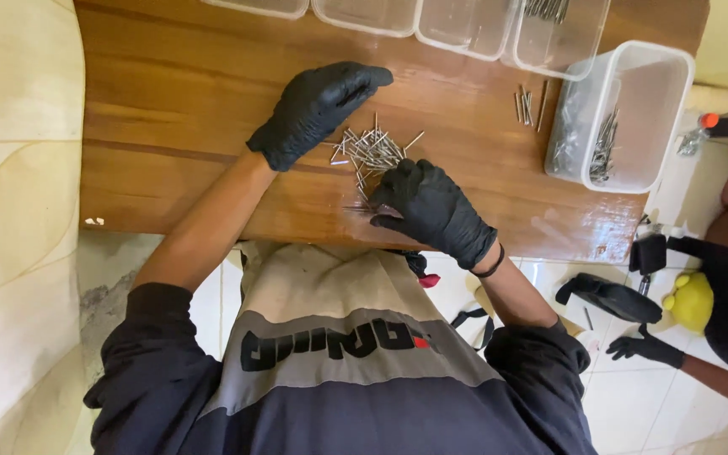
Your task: Sorting various nails from a central pile into separate plastic containers based on size or type.
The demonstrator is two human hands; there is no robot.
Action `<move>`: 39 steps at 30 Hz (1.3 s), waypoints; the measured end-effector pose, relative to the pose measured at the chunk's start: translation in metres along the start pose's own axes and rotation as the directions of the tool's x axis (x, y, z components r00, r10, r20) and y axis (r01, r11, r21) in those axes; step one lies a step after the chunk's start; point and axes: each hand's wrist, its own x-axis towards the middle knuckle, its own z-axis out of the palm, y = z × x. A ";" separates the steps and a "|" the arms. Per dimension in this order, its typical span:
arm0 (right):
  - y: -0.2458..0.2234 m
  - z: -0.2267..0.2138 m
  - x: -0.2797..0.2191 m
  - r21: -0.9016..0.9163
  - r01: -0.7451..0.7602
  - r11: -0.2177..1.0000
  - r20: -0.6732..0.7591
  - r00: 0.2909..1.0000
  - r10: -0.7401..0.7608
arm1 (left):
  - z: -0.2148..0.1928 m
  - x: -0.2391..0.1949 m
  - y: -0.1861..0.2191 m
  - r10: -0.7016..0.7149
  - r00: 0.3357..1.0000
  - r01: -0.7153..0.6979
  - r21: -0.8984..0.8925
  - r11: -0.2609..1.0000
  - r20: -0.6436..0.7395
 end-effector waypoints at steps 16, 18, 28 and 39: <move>-0.011 0.025 -0.013 -0.261 0.077 0.962 0.017 0.997 -0.075 | 0.008 0.004 0.006 -0.136 0.987 0.141 0.045 0.989 -0.086; -0.006 0.032 -0.019 -0.204 0.056 0.977 -0.002 0.998 -0.058 | 0.001 0.006 0.013 -0.212 0.977 0.211 -0.070 0.975 -0.008; 0.036 -0.005 0.013 0.475 -0.149 0.867 0.025 0.987 0.156 | 0.001 0.003 0.009 -0.267 0.964 0.266 -0.079 0.961 -0.010; 0.080 -0.015 0.055 0.678 -0.274 0.682 -0.197 0.827 0.527 | -0.007 0.014 0.016 -0.376 0.926 0.363 -0.323 0.874 0.023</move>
